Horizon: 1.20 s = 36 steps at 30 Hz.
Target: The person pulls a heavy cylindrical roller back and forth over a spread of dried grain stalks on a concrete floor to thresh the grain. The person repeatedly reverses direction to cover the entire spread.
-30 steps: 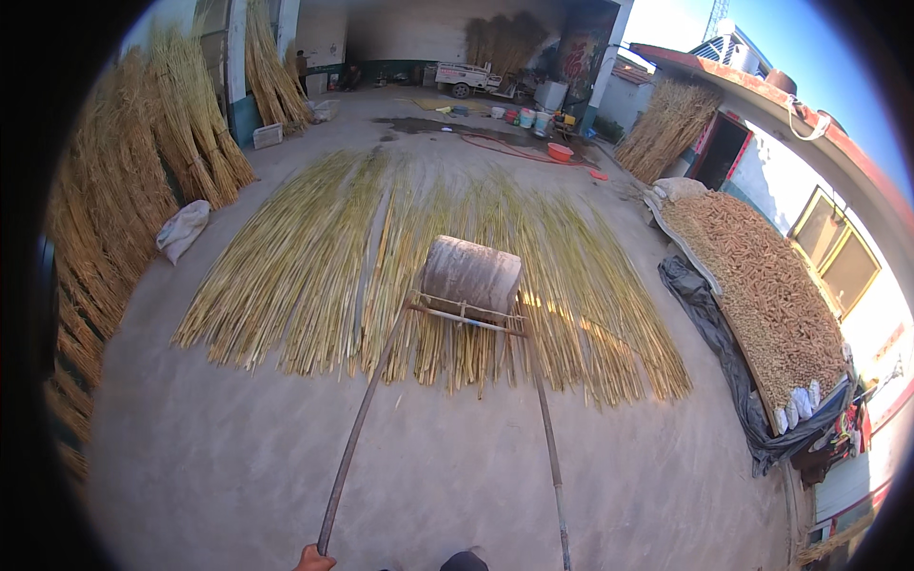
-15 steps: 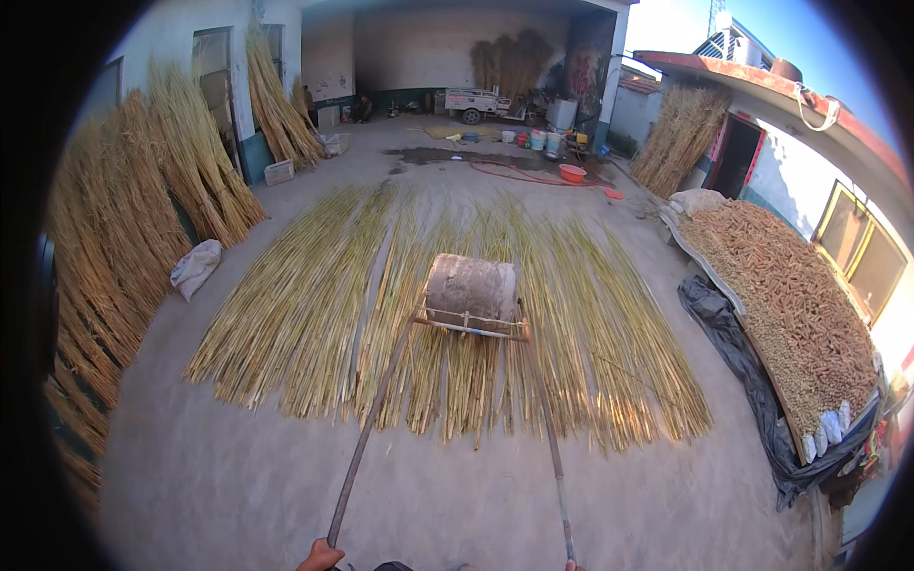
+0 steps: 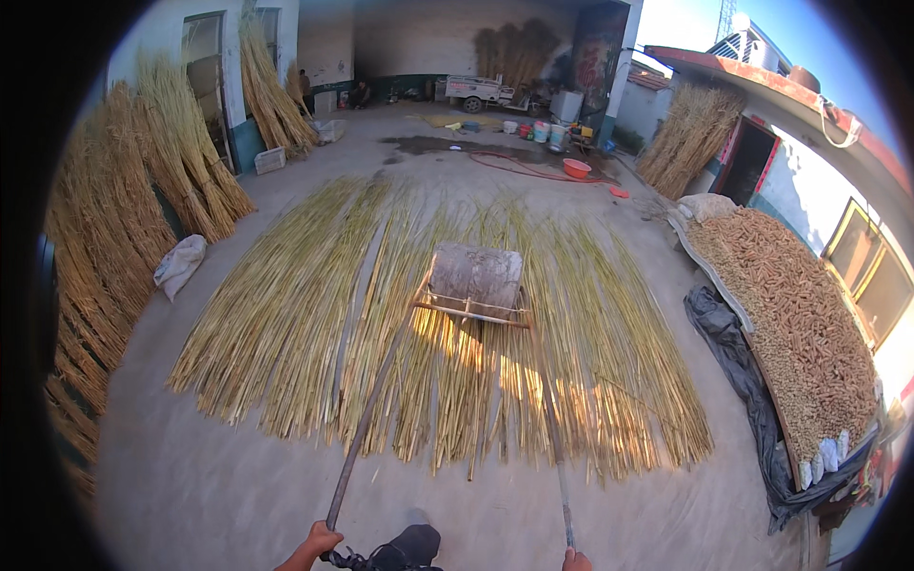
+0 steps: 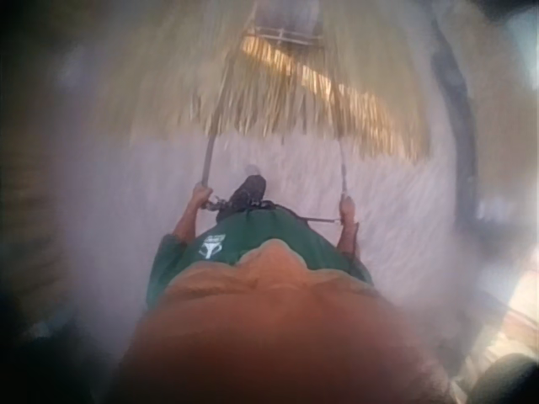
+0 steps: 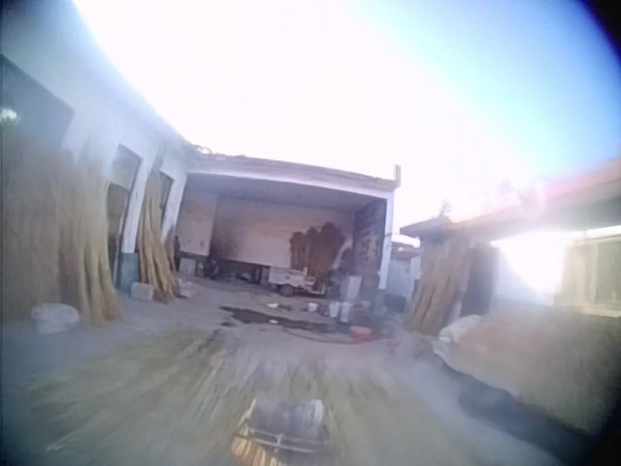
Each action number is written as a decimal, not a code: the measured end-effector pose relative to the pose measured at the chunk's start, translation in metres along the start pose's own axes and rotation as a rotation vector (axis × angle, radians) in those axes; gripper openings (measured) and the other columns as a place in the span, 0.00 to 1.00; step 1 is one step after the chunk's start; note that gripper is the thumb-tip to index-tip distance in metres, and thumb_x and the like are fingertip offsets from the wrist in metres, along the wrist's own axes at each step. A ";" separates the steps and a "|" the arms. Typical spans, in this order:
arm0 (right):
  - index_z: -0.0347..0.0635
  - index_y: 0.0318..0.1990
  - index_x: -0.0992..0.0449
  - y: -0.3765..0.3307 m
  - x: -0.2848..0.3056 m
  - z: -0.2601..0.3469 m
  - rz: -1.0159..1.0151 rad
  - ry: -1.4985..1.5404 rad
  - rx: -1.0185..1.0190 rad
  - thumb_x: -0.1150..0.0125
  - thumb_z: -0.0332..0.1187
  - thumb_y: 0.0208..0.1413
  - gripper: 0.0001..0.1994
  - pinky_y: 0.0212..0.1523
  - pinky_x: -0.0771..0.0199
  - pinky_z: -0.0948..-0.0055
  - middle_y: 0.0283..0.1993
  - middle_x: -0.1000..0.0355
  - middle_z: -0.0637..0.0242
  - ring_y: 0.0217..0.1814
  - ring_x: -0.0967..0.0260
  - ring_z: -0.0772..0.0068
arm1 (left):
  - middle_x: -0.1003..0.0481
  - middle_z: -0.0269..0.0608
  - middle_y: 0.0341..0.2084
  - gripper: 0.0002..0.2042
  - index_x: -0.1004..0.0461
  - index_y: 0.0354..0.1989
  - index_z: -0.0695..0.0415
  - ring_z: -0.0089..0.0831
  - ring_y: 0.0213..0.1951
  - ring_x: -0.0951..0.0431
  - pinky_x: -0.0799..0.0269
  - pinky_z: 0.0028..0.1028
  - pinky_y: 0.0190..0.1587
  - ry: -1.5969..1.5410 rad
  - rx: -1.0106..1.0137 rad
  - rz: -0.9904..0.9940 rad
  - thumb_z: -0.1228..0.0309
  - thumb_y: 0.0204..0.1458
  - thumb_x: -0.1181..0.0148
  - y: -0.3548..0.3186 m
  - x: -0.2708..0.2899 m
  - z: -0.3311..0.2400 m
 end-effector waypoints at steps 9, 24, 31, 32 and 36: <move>0.32 0.34 0.30 0.063 0.051 0.087 -0.081 0.254 -0.039 0.65 0.48 0.58 0.25 0.39 0.37 0.50 0.36 0.33 0.38 0.42 0.37 0.37 | 0.28 0.52 0.17 0.14 0.29 0.18 0.67 0.40 0.25 0.24 0.30 0.35 0.29 0.009 0.024 0.050 0.64 0.31 0.41 0.099 0.043 -0.060; 0.31 0.31 0.29 0.184 0.084 0.135 0.003 0.229 -0.105 0.66 0.50 0.57 0.27 0.41 0.37 0.50 0.35 0.32 0.39 0.42 0.37 0.37 | 0.30 0.44 0.12 0.13 0.31 0.13 0.63 0.34 0.18 0.28 0.33 0.34 0.23 0.034 -0.033 -0.038 0.64 0.30 0.41 0.165 0.069 -0.162; 0.32 0.29 0.28 0.246 0.119 0.151 -0.093 0.145 -0.047 0.63 0.47 0.55 0.25 0.45 0.39 0.49 0.34 0.32 0.39 0.42 0.36 0.37 | 0.29 0.48 0.14 0.15 0.30 0.16 0.65 0.37 0.21 0.26 0.32 0.35 0.25 0.024 -0.061 -0.054 0.63 0.30 0.40 0.187 0.062 -0.216; 0.29 0.30 0.28 0.260 0.121 0.145 -0.080 0.144 -0.065 0.63 0.48 0.54 0.26 0.46 0.40 0.49 0.36 0.33 0.37 0.44 0.37 0.37 | 0.29 0.48 0.14 0.15 0.29 0.16 0.66 0.37 0.21 0.26 0.32 0.35 0.25 0.028 -0.036 -0.049 0.63 0.30 0.40 0.187 0.061 -0.222; 0.27 0.33 0.27 0.278 0.156 0.154 -0.074 0.187 -0.119 0.62 0.49 0.53 0.27 0.49 0.40 0.51 0.36 0.33 0.35 0.46 0.37 0.36 | 0.29 0.48 0.14 0.15 0.28 0.17 0.66 0.34 0.20 0.26 0.32 0.34 0.24 -0.033 -0.105 -0.050 0.63 0.31 0.39 0.191 0.058 -0.257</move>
Point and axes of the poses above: each hand's wrist, its own y-axis towards the middle knuckle, its own x-axis out of the back of the hand, z = x × y, the point moved 8 cm from there along y, towards the middle knuckle
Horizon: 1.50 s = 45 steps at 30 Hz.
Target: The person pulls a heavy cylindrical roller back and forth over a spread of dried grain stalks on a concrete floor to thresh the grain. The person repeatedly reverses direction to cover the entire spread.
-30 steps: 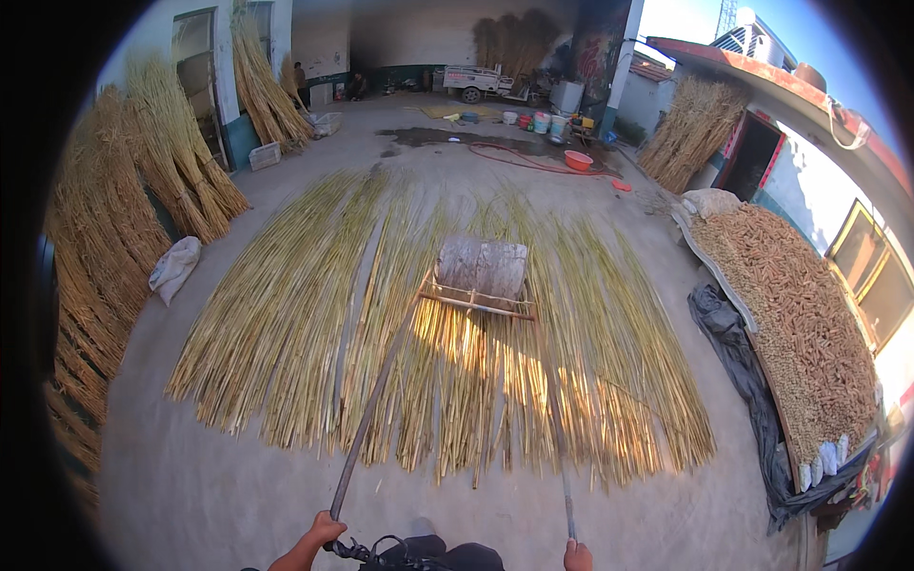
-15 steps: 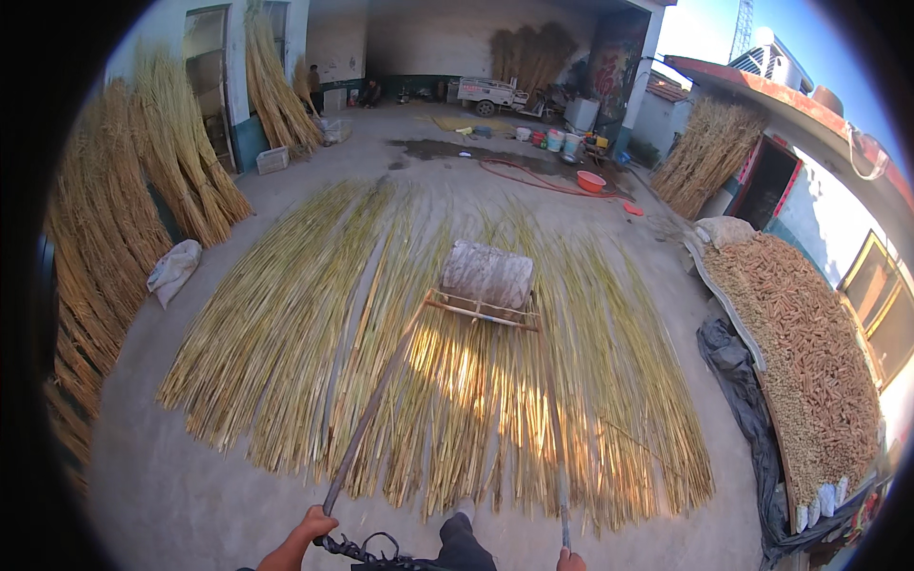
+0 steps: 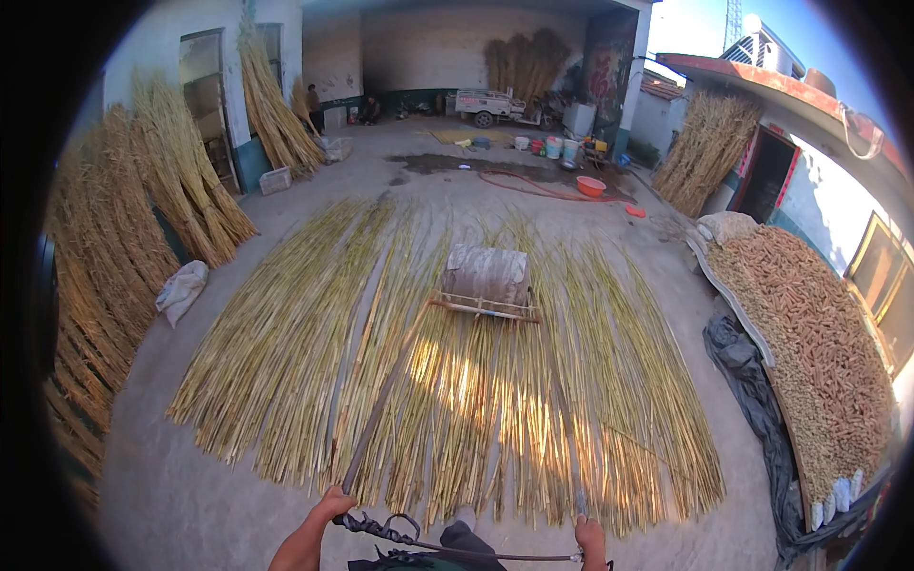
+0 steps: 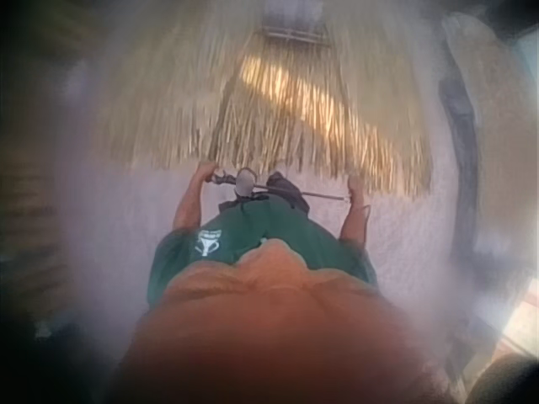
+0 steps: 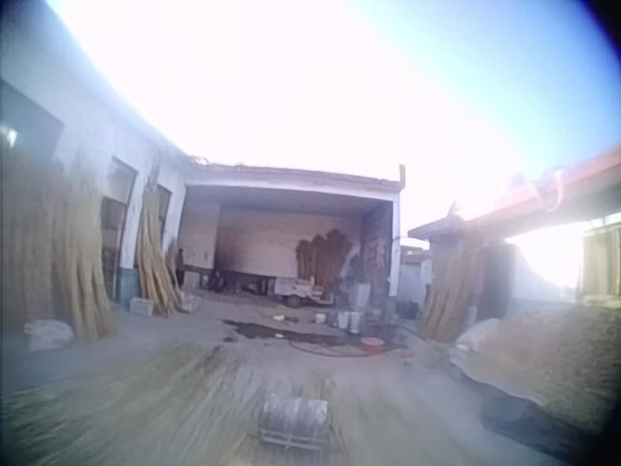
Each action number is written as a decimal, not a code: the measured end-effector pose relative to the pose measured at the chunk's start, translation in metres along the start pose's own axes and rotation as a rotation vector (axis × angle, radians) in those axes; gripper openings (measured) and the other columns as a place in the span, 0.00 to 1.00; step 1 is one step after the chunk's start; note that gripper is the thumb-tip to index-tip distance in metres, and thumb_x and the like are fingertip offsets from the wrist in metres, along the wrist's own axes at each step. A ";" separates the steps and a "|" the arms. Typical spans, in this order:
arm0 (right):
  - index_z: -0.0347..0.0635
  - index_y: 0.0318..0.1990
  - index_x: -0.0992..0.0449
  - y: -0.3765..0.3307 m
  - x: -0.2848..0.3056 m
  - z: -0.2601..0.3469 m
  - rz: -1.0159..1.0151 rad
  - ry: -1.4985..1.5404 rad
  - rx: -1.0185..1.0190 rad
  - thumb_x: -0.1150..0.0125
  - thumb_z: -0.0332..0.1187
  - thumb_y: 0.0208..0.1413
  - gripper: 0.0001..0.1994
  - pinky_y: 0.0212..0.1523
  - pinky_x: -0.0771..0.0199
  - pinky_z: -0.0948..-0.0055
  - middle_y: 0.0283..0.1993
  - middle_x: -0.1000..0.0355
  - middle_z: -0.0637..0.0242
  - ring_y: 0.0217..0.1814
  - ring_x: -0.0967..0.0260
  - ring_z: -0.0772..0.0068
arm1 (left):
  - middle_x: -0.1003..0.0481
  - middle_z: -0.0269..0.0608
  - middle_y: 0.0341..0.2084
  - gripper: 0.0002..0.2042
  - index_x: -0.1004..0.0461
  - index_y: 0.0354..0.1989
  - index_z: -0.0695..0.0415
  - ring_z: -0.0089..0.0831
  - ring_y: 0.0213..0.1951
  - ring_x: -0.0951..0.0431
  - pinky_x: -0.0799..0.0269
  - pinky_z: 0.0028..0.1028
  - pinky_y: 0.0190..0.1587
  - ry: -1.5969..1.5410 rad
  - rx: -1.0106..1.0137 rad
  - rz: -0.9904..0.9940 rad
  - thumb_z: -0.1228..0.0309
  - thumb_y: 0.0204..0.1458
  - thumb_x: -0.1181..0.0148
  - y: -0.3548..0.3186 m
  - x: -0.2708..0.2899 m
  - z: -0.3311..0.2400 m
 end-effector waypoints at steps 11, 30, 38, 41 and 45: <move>0.28 0.38 0.28 0.035 0.057 0.076 -0.022 -0.050 0.063 0.52 0.46 0.50 0.24 0.44 0.34 0.56 0.36 0.31 0.38 0.43 0.32 0.43 | 0.28 0.43 0.16 0.13 0.27 0.18 0.66 0.31 0.19 0.28 0.34 0.31 0.22 -0.096 0.037 0.005 0.66 0.33 0.39 0.020 0.054 -0.089; 0.31 0.40 0.30 0.016 0.075 0.097 -0.004 -0.123 0.054 0.49 0.38 0.45 0.19 0.46 0.33 0.58 0.41 0.31 0.43 0.45 0.33 0.45 | 0.29 0.40 0.15 0.12 0.29 0.19 0.63 0.29 0.19 0.30 0.35 0.31 0.23 -0.154 0.049 0.007 0.65 0.34 0.38 0.025 0.043 -0.081; 0.31 0.40 0.29 -0.003 0.056 0.092 0.004 -0.153 0.104 0.50 0.36 0.44 0.18 0.47 0.33 0.58 0.41 0.31 0.42 0.46 0.33 0.46 | 0.27 0.42 0.17 0.13 0.27 0.19 0.64 0.30 0.20 0.28 0.33 0.31 0.22 -0.132 0.051 0.007 0.65 0.33 0.37 0.030 0.053 -0.040; 0.31 0.38 0.29 -0.011 0.044 0.080 -0.019 -0.166 0.095 0.48 0.39 0.45 0.19 0.46 0.33 0.59 0.40 0.31 0.41 0.45 0.32 0.46 | 0.27 0.43 0.18 0.14 0.27 0.20 0.66 0.31 0.20 0.28 0.33 0.31 0.23 -0.077 0.014 -0.016 0.65 0.32 0.38 0.013 0.062 -0.039; 0.30 0.37 0.28 -0.024 0.027 0.071 -0.052 -0.129 0.134 0.47 0.41 0.44 0.20 0.45 0.32 0.59 0.38 0.30 0.41 0.44 0.32 0.46 | 0.26 0.44 0.18 0.15 0.27 0.20 0.67 0.33 0.21 0.27 0.33 0.32 0.24 -0.078 0.009 0.004 0.63 0.33 0.38 0.014 0.065 -0.009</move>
Point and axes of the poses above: each hand's wrist, its own y-axis towards the middle knuckle, its own x-axis out of the back of the hand, z = x × y, the point moved 8 cm from there along y, towards the middle knuckle
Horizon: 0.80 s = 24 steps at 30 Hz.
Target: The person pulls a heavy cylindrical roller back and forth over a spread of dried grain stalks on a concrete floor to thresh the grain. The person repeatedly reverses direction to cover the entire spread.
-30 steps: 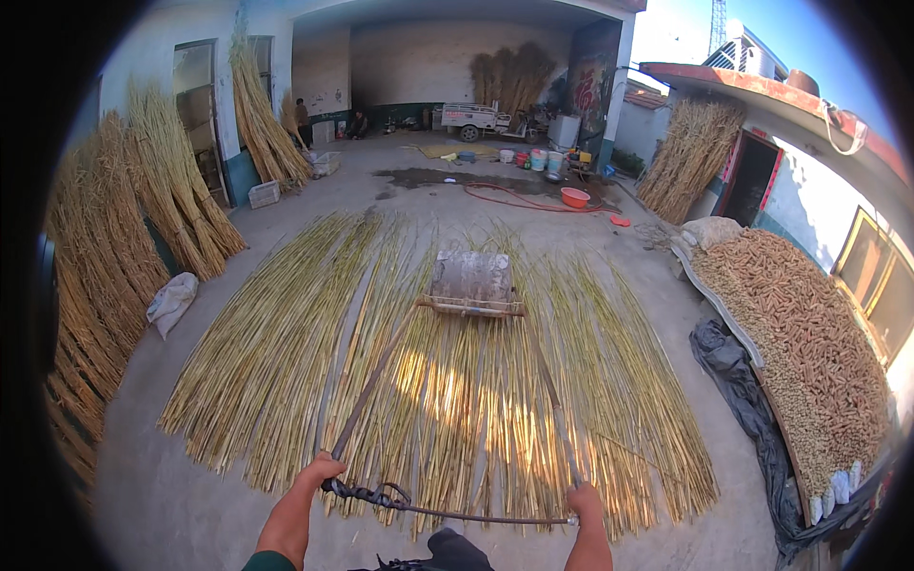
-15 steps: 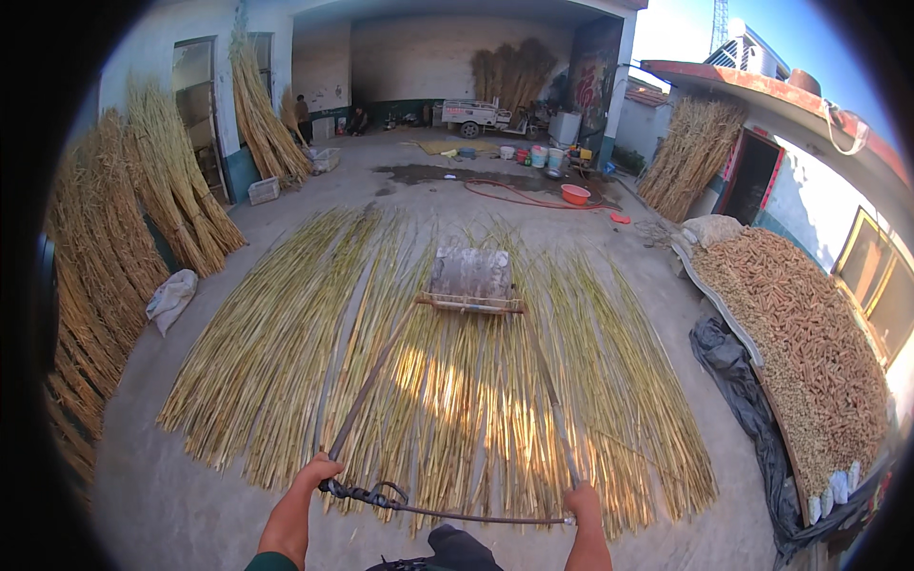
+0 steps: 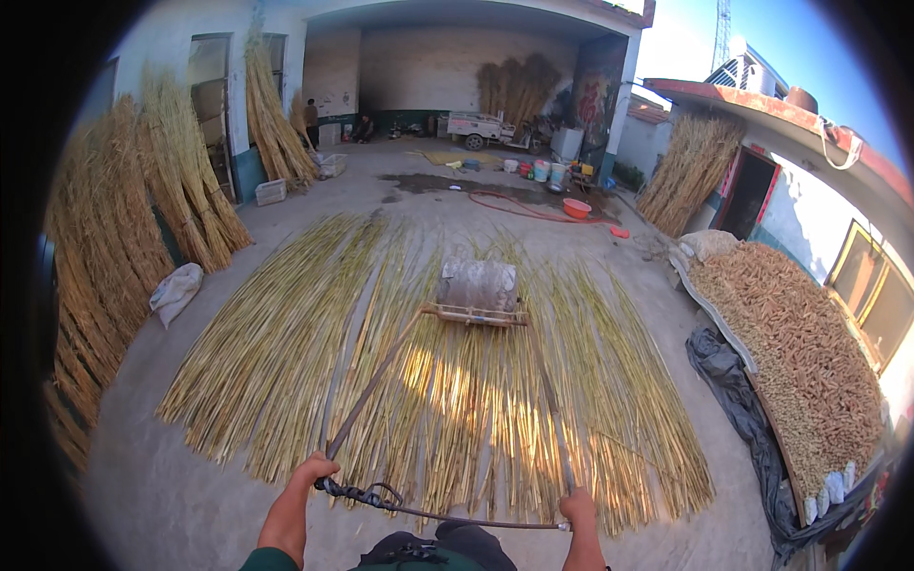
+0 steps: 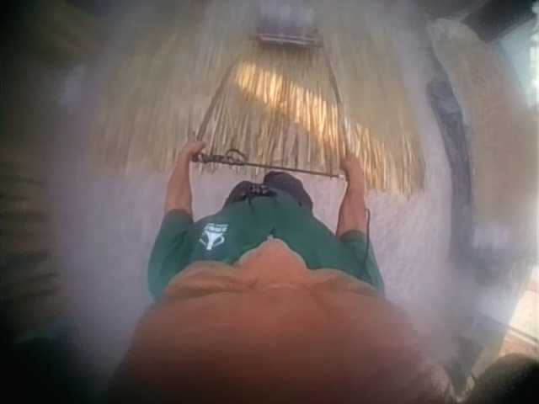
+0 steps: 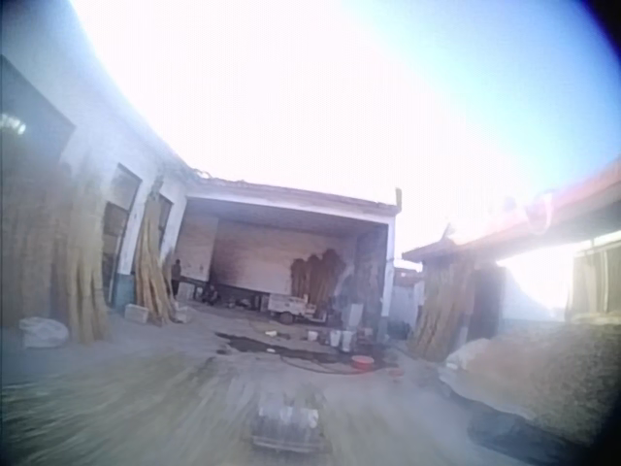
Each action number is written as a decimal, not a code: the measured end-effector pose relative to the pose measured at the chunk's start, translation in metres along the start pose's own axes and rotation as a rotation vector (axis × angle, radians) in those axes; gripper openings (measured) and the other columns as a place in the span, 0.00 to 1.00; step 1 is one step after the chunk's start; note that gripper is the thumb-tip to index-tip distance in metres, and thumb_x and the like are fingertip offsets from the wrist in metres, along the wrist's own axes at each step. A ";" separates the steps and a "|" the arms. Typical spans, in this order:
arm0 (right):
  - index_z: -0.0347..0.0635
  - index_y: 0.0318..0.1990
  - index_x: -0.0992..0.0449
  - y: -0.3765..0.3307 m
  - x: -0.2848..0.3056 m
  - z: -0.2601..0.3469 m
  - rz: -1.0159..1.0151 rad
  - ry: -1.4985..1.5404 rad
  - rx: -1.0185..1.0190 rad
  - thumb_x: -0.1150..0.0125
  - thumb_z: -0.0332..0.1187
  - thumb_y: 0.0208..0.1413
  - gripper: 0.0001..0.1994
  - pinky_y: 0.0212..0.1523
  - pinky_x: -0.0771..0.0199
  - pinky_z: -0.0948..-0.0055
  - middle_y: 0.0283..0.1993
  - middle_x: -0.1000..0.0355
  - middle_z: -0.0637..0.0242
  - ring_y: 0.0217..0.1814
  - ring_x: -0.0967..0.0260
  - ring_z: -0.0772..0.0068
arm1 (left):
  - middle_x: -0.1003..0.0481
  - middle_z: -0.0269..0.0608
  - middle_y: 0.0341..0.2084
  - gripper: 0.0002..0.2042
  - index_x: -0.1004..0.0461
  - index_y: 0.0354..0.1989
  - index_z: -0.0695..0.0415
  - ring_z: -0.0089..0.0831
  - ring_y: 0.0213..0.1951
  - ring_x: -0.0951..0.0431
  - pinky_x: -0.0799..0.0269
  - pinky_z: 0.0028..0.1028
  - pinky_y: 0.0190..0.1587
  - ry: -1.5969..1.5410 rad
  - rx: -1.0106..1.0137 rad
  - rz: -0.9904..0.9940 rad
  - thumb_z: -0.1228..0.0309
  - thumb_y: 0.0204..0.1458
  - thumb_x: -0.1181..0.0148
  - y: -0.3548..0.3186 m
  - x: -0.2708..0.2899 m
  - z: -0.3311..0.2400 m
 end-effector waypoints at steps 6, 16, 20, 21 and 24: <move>0.29 0.34 0.27 -0.054 0.007 0.021 -0.037 0.017 -0.028 0.46 0.41 0.43 0.20 0.44 0.32 0.59 0.37 0.30 0.41 0.43 0.32 0.45 | 0.27 0.43 0.16 0.15 0.27 0.17 0.65 0.32 0.21 0.27 0.32 0.32 0.25 0.005 -0.029 0.016 0.62 0.32 0.39 -0.023 0.018 0.016; 0.30 0.37 0.28 -0.114 -0.009 0.005 0.005 -0.018 -0.051 0.48 0.39 0.42 0.19 0.48 0.34 0.59 0.40 0.31 0.40 0.47 0.34 0.45 | 0.27 0.45 0.19 0.17 0.27 0.21 0.67 0.32 0.23 0.26 0.32 0.32 0.25 0.006 -0.034 0.044 0.61 0.31 0.39 -0.048 0.002 0.074; 0.30 0.36 0.28 -0.133 -0.013 -0.016 -0.007 -0.073 -0.041 0.48 0.38 0.43 0.18 0.46 0.34 0.58 0.38 0.31 0.40 0.45 0.33 0.44 | 0.26 0.48 0.21 0.19 0.27 0.21 0.68 0.33 0.25 0.25 0.32 0.32 0.27 0.032 -0.013 0.020 0.60 0.30 0.38 -0.072 -0.005 0.092; 0.29 0.35 0.27 -0.137 -0.014 -0.021 -0.033 -0.073 -0.020 0.48 0.38 0.43 0.18 0.45 0.33 0.57 0.37 0.31 0.40 0.43 0.33 0.43 | 0.26 0.48 0.21 0.19 0.27 0.21 0.68 0.33 0.26 0.25 0.32 0.32 0.28 0.046 -0.011 0.000 0.60 0.30 0.38 -0.083 -0.004 0.091; 0.29 0.35 0.28 -0.144 -0.025 -0.050 0.029 -0.045 -0.073 0.49 0.38 0.44 0.18 0.45 0.33 0.57 0.37 0.30 0.40 0.43 0.33 0.43 | 0.25 0.50 0.22 0.19 0.27 0.22 0.67 0.35 0.27 0.24 0.31 0.32 0.29 0.069 -0.004 -0.015 0.60 0.30 0.38 -0.102 -0.013 0.100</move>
Point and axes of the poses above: each hand's wrist, its own y-axis towards the middle knuckle, its own x-axis out of the back of the hand, z = x × y, the point moved 8 cm from there along y, towards the middle knuckle
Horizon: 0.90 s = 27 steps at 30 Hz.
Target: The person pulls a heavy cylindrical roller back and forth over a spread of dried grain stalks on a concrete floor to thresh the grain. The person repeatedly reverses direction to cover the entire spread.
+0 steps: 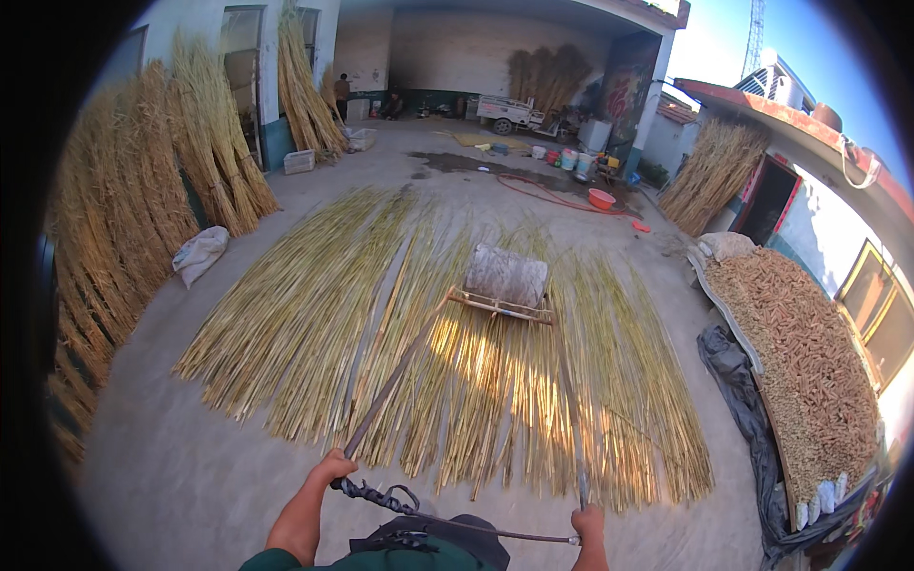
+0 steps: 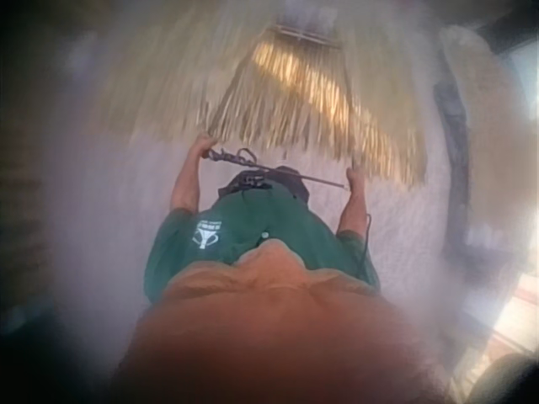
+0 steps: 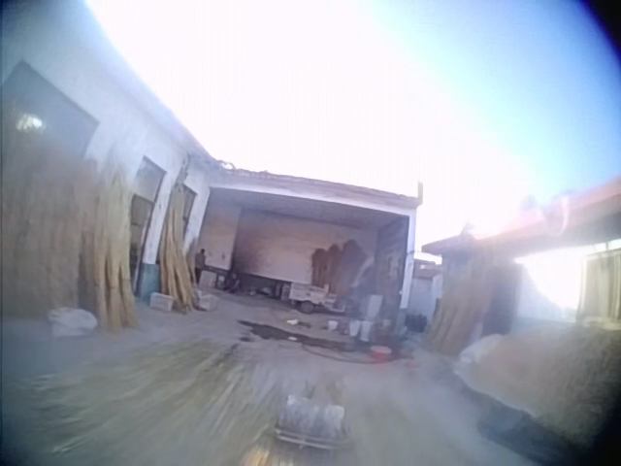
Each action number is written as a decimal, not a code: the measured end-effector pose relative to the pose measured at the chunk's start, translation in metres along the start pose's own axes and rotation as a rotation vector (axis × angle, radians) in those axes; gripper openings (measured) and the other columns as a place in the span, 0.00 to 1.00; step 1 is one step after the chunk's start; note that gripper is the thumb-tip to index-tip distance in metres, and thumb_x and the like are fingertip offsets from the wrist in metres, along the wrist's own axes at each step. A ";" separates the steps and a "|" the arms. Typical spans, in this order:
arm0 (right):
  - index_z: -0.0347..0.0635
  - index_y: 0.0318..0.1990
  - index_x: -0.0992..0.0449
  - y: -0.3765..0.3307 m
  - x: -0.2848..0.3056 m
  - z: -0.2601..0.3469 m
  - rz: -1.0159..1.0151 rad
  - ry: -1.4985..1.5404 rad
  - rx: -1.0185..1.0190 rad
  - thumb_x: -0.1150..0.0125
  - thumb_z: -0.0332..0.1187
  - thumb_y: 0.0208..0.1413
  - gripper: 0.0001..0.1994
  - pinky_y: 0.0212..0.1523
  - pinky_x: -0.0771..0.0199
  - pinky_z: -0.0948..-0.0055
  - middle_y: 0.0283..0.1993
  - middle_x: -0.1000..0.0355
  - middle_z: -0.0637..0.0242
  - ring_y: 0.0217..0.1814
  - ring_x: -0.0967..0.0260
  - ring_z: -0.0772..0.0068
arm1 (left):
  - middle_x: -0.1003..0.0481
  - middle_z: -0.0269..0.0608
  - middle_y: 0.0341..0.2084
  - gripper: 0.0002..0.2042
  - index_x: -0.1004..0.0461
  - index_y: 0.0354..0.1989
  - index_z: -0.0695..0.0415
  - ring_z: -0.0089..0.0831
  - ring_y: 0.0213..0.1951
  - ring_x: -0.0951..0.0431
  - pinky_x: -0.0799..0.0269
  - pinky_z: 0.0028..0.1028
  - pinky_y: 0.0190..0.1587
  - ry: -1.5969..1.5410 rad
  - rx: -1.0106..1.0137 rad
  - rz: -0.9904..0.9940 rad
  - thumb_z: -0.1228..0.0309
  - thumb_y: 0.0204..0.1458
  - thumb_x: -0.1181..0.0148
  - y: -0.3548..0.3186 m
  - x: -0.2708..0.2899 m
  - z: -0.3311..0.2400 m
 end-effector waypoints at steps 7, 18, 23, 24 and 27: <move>0.28 0.38 0.31 -0.035 0.014 -0.043 0.012 0.105 0.026 0.49 0.37 0.43 0.19 0.47 0.35 0.59 0.40 0.32 0.39 0.47 0.34 0.44 | 0.26 0.49 0.21 0.17 0.27 0.21 0.66 0.36 0.26 0.24 0.31 0.33 0.30 0.036 0.022 -0.001 0.61 0.31 0.40 -0.071 -0.021 0.008; 0.28 0.38 0.31 -0.124 0.002 -0.120 0.064 0.079 -0.023 0.49 0.39 0.44 0.20 0.47 0.35 0.60 0.41 0.32 0.39 0.47 0.35 0.44 | 0.27 0.45 0.18 0.15 0.28 0.18 0.65 0.33 0.23 0.25 0.31 0.31 0.28 0.011 0.069 0.004 0.62 0.31 0.40 -0.170 -0.058 0.070; 0.29 0.38 0.31 -0.186 -0.019 -0.148 0.049 0.087 -0.051 0.49 0.39 0.44 0.19 0.47 0.35 0.59 0.41 0.32 0.41 0.47 0.34 0.44 | 0.27 0.45 0.18 0.15 0.28 0.19 0.65 0.33 0.24 0.25 0.32 0.31 0.26 0.005 0.044 -0.029 0.62 0.32 0.39 -0.216 -0.058 0.117; 0.30 0.39 0.31 -0.197 -0.025 -0.153 0.052 0.083 -0.057 0.49 0.40 0.45 0.19 0.47 0.34 0.59 0.42 0.32 0.41 0.47 0.34 0.44 | 0.27 0.45 0.18 0.16 0.28 0.19 0.65 0.33 0.24 0.25 0.32 0.32 0.26 -0.003 0.032 -0.029 0.62 0.32 0.38 -0.221 -0.055 0.123; 0.31 0.39 0.31 -0.231 -0.028 -0.164 0.043 0.049 -0.059 0.50 0.41 0.46 0.20 0.47 0.34 0.58 0.42 0.32 0.42 0.47 0.34 0.44 | 0.27 0.46 0.19 0.16 0.28 0.20 0.66 0.34 0.23 0.26 0.32 0.32 0.27 -0.012 0.033 -0.013 0.62 0.32 0.38 -0.240 -0.055 0.150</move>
Point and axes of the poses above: each hand's wrist, its own y-axis towards the middle knuckle, its own x-axis out of the back of the hand, z = x × y, the point moved 8 cm from there along y, towards the middle knuckle
